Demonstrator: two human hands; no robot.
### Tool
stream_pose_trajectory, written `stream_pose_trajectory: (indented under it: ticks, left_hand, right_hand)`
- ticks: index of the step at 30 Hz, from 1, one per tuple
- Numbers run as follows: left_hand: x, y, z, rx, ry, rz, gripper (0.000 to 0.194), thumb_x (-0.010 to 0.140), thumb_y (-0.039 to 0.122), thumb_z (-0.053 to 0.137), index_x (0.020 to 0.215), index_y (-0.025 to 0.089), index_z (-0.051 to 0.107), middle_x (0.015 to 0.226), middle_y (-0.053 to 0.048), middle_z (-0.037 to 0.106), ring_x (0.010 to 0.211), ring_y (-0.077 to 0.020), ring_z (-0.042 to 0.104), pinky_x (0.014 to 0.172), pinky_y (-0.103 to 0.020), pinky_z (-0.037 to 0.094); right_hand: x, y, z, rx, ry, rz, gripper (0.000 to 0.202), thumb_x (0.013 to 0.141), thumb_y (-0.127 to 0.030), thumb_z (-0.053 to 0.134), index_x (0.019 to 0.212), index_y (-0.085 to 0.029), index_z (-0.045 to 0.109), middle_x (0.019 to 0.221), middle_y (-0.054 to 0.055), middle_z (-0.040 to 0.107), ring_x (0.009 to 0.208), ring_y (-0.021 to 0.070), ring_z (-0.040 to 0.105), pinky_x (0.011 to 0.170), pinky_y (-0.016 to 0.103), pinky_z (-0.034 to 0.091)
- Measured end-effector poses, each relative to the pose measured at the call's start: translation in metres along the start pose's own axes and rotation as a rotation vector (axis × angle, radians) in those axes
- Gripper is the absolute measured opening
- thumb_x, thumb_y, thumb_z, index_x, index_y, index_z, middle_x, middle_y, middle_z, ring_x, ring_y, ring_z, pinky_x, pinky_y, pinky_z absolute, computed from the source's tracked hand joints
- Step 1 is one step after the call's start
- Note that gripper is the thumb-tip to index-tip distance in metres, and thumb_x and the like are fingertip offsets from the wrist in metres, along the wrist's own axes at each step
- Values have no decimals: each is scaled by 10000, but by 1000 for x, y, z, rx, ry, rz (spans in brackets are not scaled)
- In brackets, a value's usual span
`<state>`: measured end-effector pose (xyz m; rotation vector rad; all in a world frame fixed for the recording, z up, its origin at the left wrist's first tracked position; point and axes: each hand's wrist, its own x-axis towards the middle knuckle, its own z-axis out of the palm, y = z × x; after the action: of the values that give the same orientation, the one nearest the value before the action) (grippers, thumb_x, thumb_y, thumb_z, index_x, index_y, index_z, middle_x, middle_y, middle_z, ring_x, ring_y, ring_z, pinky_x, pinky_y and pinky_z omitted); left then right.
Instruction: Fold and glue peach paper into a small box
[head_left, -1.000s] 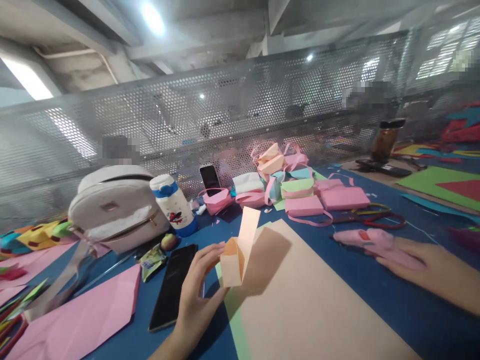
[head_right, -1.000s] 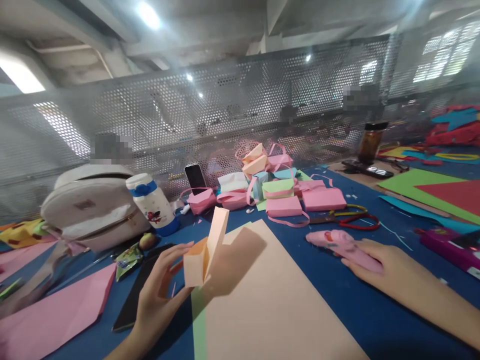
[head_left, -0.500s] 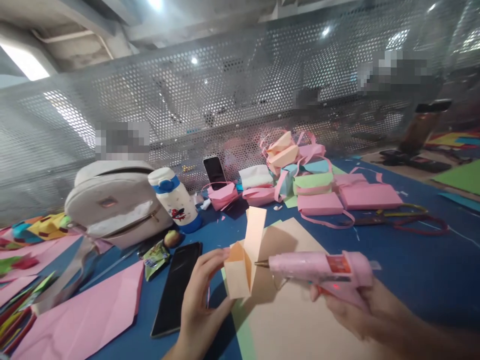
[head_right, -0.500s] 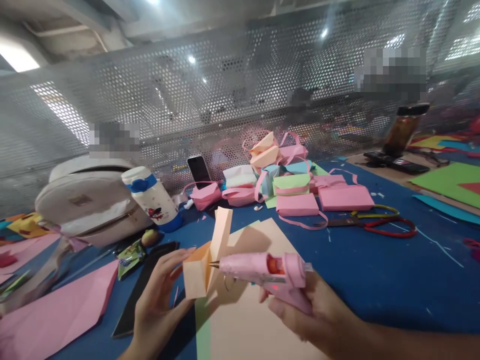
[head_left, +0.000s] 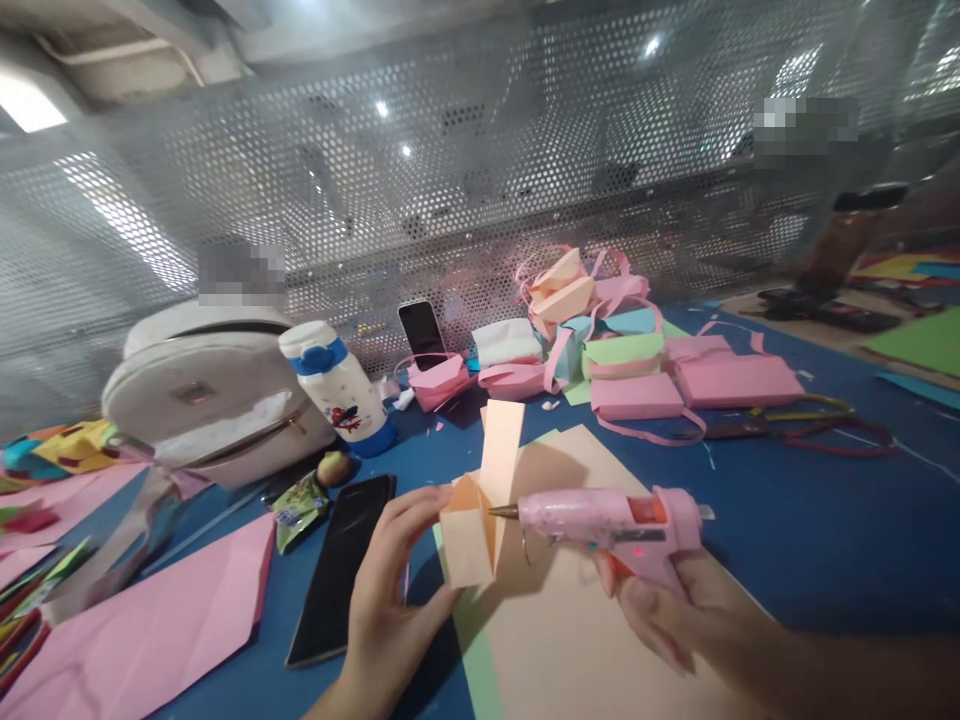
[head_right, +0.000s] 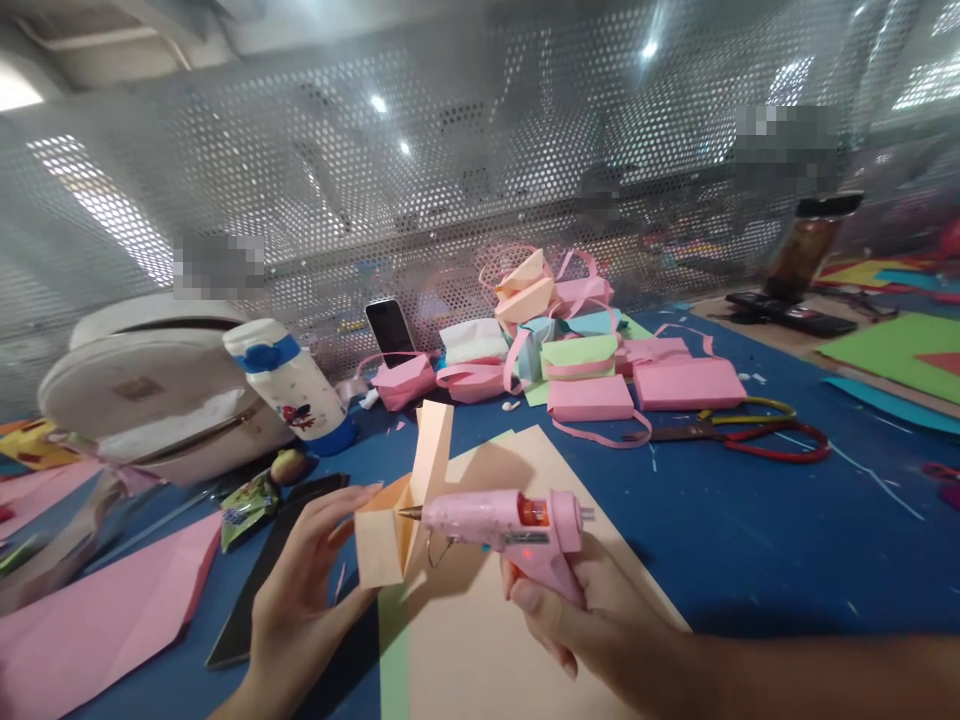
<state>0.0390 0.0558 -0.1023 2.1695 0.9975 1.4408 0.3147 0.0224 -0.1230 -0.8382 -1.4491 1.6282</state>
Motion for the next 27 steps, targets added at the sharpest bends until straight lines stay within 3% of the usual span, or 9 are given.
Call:
stream_pose_trajectory:
  ticks: [18, 27]
  left_hand:
    - [-1, -2, 0, 1, -9, 37, 462, 874, 161, 685, 1310, 281, 594, 1241, -95, 615, 1214, -252, 592, 996, -385, 568]
    - [1, 0, 1, -25, 3, 29, 470, 860, 137, 689, 1297, 286, 603, 1237, -79, 618, 1208, -224, 597, 1000, -327, 562]
  right_hand:
    - [-2, 6, 0, 13, -19, -9, 515, 978, -604, 508, 674, -192, 458, 510, -83, 366, 439, 52, 304, 442, 222, 239]
    - [-2, 3, 0, 9, -14, -9, 541, 967, -623, 508, 638, -200, 437, 487, -79, 358, 441, 57, 314, 436, 225, 228]
